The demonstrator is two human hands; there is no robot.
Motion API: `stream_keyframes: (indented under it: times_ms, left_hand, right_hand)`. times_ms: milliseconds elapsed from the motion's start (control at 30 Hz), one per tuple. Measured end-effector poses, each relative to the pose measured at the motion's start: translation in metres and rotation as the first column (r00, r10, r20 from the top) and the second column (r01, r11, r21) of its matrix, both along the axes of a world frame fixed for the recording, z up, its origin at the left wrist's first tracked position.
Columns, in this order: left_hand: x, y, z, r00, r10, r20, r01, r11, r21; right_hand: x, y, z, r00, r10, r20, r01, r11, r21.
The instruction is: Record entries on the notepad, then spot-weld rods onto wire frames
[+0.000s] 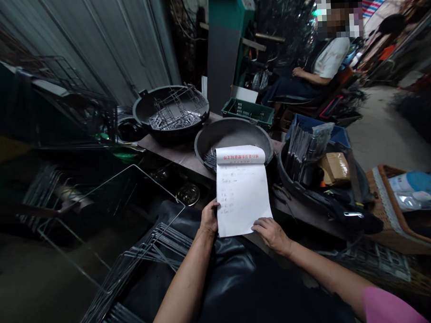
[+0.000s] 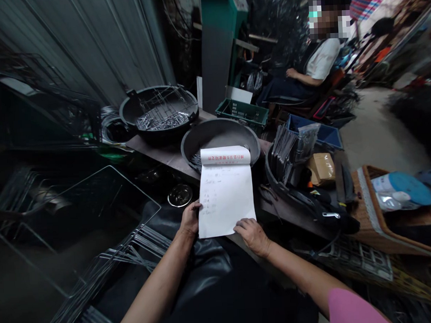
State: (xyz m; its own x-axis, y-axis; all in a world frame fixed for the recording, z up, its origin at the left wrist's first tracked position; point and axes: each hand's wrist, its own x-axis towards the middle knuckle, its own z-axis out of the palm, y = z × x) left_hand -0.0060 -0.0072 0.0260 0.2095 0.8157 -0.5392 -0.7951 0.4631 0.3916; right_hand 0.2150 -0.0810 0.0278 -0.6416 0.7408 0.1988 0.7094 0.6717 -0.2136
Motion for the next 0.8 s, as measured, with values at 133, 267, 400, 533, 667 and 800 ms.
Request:
stream_keyframes:
  times_ms: [133, 267, 400, 533, 667, 800]
  left_hand:
    - [0.0, 0.0, 0.001, 1.0, 0.0, -0.004, 0.0, 1.0, -0.013]
    - [0.0, 0.0, 0.001, 1.0, -0.007, -0.005, 0.007, 1.0, 0.001]
    - [0.0, 0.0, 0.002, 1.0, -0.017, 0.012, 0.017, 1.0, 0.013]
    - [0.001, 0.0, 0.003, 1.0, -0.014, 0.019, 0.014, 1.0, 0.01]
    - [0.001, 0.0, 0.003, 1.0, -0.004, 0.012, 0.004, 1.0, 0.003]
    - [0.001, 0.0, 0.002, 1.0, -0.001, -0.002, 0.001, 1.0, 0.002]
  right_hand:
    - [0.002, 0.0, 0.0, 0.999, 0.004, 0.032, -0.005, 1.0, 0.025]
    - [0.008, 0.002, 0.003, 0.994, -0.02, 0.104, 0.014, 0.998, 0.054]
    - [0.017, 0.006, 0.01, 0.973, -0.086, 0.215, 0.074, 0.995, 0.065]
    - [0.026, 0.011, 0.015, 0.943, -0.134, 0.303, 0.116, 0.99, 0.079]
    - [0.029, 0.012, 0.016, 0.924, -0.148, 0.352, 0.13, 0.989, 0.075]
    - [0.029, 0.012, 0.017, 0.917, -0.148, 0.37, 0.133, 0.989, 0.065]
